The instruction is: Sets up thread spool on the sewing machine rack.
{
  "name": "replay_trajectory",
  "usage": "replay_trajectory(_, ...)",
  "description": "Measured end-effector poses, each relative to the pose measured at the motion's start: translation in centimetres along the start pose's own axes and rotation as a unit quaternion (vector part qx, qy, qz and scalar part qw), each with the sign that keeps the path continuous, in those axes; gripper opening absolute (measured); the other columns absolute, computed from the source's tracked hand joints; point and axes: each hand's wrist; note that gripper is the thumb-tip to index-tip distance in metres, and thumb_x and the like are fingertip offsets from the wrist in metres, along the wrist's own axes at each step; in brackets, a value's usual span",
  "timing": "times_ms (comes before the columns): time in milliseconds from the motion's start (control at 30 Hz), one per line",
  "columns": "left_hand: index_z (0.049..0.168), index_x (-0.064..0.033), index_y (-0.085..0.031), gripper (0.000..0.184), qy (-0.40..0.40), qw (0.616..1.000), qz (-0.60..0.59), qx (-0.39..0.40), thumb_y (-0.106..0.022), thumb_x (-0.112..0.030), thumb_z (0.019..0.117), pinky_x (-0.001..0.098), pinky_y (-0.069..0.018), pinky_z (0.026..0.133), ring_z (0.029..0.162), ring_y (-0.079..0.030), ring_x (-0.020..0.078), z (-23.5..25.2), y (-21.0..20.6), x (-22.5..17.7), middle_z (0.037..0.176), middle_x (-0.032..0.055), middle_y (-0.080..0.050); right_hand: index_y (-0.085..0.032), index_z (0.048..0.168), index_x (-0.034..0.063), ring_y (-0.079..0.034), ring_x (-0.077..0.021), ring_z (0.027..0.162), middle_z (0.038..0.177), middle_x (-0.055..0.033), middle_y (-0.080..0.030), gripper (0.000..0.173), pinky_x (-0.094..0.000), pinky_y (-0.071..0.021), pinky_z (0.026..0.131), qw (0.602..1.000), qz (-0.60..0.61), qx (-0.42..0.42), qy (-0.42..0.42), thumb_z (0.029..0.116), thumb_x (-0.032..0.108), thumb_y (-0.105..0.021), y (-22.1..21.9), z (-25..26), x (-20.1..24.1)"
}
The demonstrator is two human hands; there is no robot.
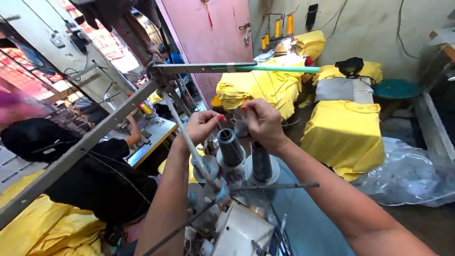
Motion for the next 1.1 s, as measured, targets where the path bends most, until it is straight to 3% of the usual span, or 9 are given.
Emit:
replay_trajectory(200, 0.098, -0.0088, -0.065, 0.019, -0.003, 0.988, -0.149, -0.036, -0.048, -0.009, 0.1051, 0.0133, -0.046, 0.06, 0.062, -0.053, -0.0034, 0.7, 0.1, 0.3, 0.072, -0.0102, -0.059, -0.068, 0.101, -0.0039, -0.068, -0.0239, 0.082, 0.093, -0.0166, -0.068, 0.014, -0.0355, -0.0567, 0.073, 0.997, -0.035, -0.009, -0.064, 0.1013, 0.007, -0.059, -1.0, 0.3, -1.2)
replay_trajectory(333, 0.106, -0.0097, -0.062, 0.023, 0.067, 0.946, -0.306, -0.088, -0.04, -0.014, 0.1102, 0.0117, -0.0397, 0.046, 0.05, -0.049, -0.0045, 1.6, -1.4, -1.1, 0.084, -0.0026, -0.074, -0.071, 0.096, -0.0025, -0.07, -0.0349, 0.081, 0.086, -0.0174, -0.069, 0.011, -0.0473, -0.0576, 0.068, 0.992, -0.062, 0.103, 0.02, 0.0944, 0.0, -0.06, -2.1, -1.2, -1.5)
replay_trajectory(433, 0.116, -0.0032, -0.062, 0.019, 0.01, 0.985, -0.108, -0.132, -0.047, -0.012, 0.1083, 0.014, -0.0373, 0.053, 0.058, -0.049, -0.0051, 1.8, -2.5, -1.2, 0.097, -0.0015, -0.073, -0.072, 0.092, 0.0003, -0.066, -0.0318, 0.074, 0.08, -0.0141, -0.066, 0.012, -0.0403, -0.0534, 0.06, 0.989, -0.067, 0.078, 0.11, 0.0904, -0.002, -0.06, -2.5, -0.9, -1.1)
replay_trajectory(500, 0.116, 0.0001, -0.064, 0.022, -0.066, 0.984, 0.081, -0.144, -0.047, -0.011, 0.1079, 0.0222, -0.0485, 0.071, 0.077, -0.061, 0.0023, 1.4, -2.9, -0.9, 0.103, 0.006, -0.073, -0.072, 0.092, 0.0004, -0.067, -0.0321, 0.078, 0.083, -0.0155, -0.068, 0.012, -0.0402, -0.0543, 0.063, 0.99, -0.05, 0.05, 0.121, 0.0919, -0.001, -0.06, -2.5, 0.3, -0.8)
replay_trajectory(633, 0.113, 0.0038, -0.063, 0.023, -0.122, 0.974, 0.132, -0.137, -0.045, -0.009, 0.107, 0.0239, -0.049, 0.069, 0.072, -0.057, 0.0064, 1.8, -3.0, -0.7, 0.088, 0.0077, -0.064, -0.07, 0.1, -0.0053, -0.067, -0.0219, 0.094, 0.107, -0.0191, -0.066, 0.014, -0.0332, -0.0573, 0.079, 0.994, 0.104, 0.04, 0.018, 0.0982, 0.0, -0.057, -3.1, 2.8, -0.7)
replay_trajectory(700, 0.116, 0.0027, -0.06, 0.025, -0.105, 0.986, 0.08, -0.1, -0.04, -0.011, 0.1086, 0.022, -0.0488, 0.071, 0.074, -0.057, 0.0038, 1.9, -2.4, -0.8, 0.089, 0.0041, -0.062, -0.066, 0.106, -0.0047, -0.061, -0.0055, 0.076, 0.103, -0.0108, -0.065, 0.015, -0.0209, -0.054, 0.068, 0.972, 0.208, 0.066, -0.086, 0.1013, 0.002, -0.054, -3.3, 3.6, -0.2)
replay_trajectory(800, 0.119, 0.0032, -0.055, 0.024, -0.082, 0.995, 0.01, -0.052, -0.039, -0.013, 0.1099, 0.0225, -0.0539, 0.077, 0.082, -0.062, 0.0031, 2.2, -1.8, -1.1, 0.095, 0.0041, -0.062, -0.061, 0.105, -0.0017, -0.053, 0.0022, 0.061, 0.092, -0.002, -0.063, 0.011, -0.0152, -0.0491, 0.057, 0.935, 0.303, 0.082, -0.164, 0.1037, 0.004, -0.052, -3.3, 4.1, 0.3)
replay_trajectory(933, 0.11, 0.0015, -0.057, 0.014, -0.067, 0.996, -0.027, -0.056, -0.05, -0.009, 0.106, 0.0244, -0.0563, 0.076, 0.079, -0.064, 0.004, 2.6, -1.3, -0.9, 0.09, 0.0027, -0.063, -0.059, 0.104, 0.0007, -0.052, 0.0026, 0.059, 0.088, 0.001, -0.061, 0.009, -0.0144, -0.0477, 0.054, 0.907, 0.36, 0.1, -0.197, 0.1044, 0.003, -0.05, -3.1, 4.3, 0.3)
replay_trajectory(1100, 0.101, 0.0028, -0.067, 0.008, -0.129, 0.976, -0.02, -0.176, -0.063, -0.004, 0.0974, 0.0195, -0.0564, 0.071, 0.071, -0.064, 0.0006, 2.2, -2.4, 0.0, 0.085, 0.001, -0.068, -0.057, 0.102, 0.0034, -0.053, -0.0028, 0.05, 0.075, 0.001, -0.059, 0.009, -0.0184, -0.0507, 0.049, 0.855, 0.405, 0.14, -0.293, 0.1063, 0.008, -0.05, -1.9, 4.9, 0.7)
Point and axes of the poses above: each hand's wrist, its own z-axis towards the middle knuckle, its own y-axis out of the back of the hand, x = y × z
